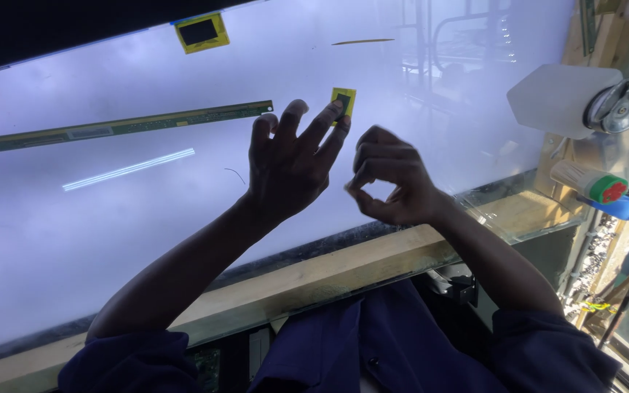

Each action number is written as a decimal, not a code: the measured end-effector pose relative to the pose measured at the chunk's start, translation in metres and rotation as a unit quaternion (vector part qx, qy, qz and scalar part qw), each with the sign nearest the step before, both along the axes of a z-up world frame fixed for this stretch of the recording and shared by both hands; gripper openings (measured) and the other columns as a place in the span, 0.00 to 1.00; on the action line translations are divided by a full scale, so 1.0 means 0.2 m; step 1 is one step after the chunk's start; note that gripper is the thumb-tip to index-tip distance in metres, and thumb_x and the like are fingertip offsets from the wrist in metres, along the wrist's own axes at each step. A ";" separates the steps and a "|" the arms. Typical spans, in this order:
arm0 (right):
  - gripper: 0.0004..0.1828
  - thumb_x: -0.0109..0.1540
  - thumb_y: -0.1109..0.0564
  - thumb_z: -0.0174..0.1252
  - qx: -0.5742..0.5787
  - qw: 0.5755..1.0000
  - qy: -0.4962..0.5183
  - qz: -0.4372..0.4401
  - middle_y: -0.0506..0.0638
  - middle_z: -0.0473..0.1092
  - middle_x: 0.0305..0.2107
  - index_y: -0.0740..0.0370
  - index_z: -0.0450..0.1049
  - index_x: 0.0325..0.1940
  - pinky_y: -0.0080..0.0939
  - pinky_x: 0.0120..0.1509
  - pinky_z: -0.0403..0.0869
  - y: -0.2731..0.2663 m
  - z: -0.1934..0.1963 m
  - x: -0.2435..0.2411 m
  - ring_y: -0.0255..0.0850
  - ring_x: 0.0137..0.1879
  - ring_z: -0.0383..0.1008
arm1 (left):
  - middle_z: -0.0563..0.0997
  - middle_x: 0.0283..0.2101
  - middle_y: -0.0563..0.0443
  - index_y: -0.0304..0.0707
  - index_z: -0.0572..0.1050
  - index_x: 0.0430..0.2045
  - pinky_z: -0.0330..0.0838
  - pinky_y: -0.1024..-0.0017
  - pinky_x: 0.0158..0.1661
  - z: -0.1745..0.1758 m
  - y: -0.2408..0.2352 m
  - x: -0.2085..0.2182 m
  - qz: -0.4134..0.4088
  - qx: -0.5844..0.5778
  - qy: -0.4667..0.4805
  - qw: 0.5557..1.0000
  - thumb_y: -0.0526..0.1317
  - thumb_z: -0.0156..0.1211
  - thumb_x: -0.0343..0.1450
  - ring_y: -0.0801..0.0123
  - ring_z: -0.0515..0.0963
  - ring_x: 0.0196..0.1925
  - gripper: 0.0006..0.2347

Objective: The person holds a small yellow-backed electronic component and repeatedly rubs a white putty-like substance onto its surface. The person continues this rubbing action on the same component throughout the clip.

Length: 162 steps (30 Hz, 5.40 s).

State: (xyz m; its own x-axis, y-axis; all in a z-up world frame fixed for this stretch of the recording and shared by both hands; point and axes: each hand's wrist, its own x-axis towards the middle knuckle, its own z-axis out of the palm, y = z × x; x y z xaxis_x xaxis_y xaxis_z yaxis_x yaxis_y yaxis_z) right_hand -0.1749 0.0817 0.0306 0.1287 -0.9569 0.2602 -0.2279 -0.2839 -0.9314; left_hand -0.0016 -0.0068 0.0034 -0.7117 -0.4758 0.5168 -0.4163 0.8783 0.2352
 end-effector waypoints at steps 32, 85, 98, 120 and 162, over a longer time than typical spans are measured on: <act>0.08 0.58 0.71 0.62 -0.075 0.915 0.315 -0.242 0.54 0.65 0.21 0.68 0.71 0.27 0.47 0.45 0.61 0.15 0.24 -0.18 0.51 0.34 0.61 | 0.77 0.45 0.52 0.41 0.77 0.38 0.63 0.73 0.41 0.03 0.02 0.04 -0.131 -0.039 0.001 0.991 0.33 0.61 0.73 0.66 0.73 0.48 0.04; 0.09 0.55 0.68 0.63 -0.077 0.949 0.274 -0.134 0.53 0.65 0.16 0.64 0.71 0.22 0.46 0.40 0.58 0.00 -0.23 -0.05 0.44 0.24 0.58 | 0.79 0.38 0.52 0.36 0.80 0.36 0.67 0.69 0.46 -0.11 -0.08 0.08 -0.091 -0.020 -0.013 0.996 0.36 0.56 0.76 0.69 0.73 0.46 0.06; 0.09 0.55 0.71 0.59 -0.042 0.941 0.321 -0.102 0.53 0.62 0.17 0.66 0.67 0.23 0.44 0.39 0.57 -0.01 -0.23 -0.01 0.47 0.27 0.56 | 0.77 0.33 0.52 0.34 0.80 0.32 0.68 0.66 0.48 -0.11 -0.07 0.09 -0.072 0.010 -0.005 0.997 0.34 0.53 0.76 0.68 0.73 0.46 0.07; 0.10 0.57 0.71 0.60 -0.057 0.939 0.322 -0.102 0.52 0.64 0.17 0.65 0.69 0.23 0.44 0.39 0.58 -0.03 -0.25 -0.02 0.46 0.26 0.57 | 0.79 0.38 0.51 0.34 0.80 0.38 0.66 0.64 0.50 -0.13 -0.06 0.08 -0.068 0.051 -0.003 0.996 0.37 0.52 0.75 0.68 0.74 0.47 0.09; 0.10 0.55 0.73 0.59 -0.011 0.946 0.273 -0.173 0.51 0.61 0.16 0.66 0.66 0.23 0.44 0.40 0.56 -0.03 -0.15 -0.09 0.46 0.27 0.56 | 0.78 0.46 0.51 0.37 0.80 0.33 0.69 0.62 0.48 -0.06 -0.07 -0.01 -0.091 0.087 0.033 0.992 0.34 0.57 0.73 0.65 0.77 0.43 0.05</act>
State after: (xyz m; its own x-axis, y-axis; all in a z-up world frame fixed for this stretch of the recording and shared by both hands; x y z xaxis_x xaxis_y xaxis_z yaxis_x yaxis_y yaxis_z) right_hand -0.1924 0.0763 0.0001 -0.0702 -0.9613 0.2663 -0.7564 -0.1228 -0.6425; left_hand -0.0040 -0.0204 -0.0088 -0.7607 -0.4290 0.4872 -0.2339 0.8812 0.4109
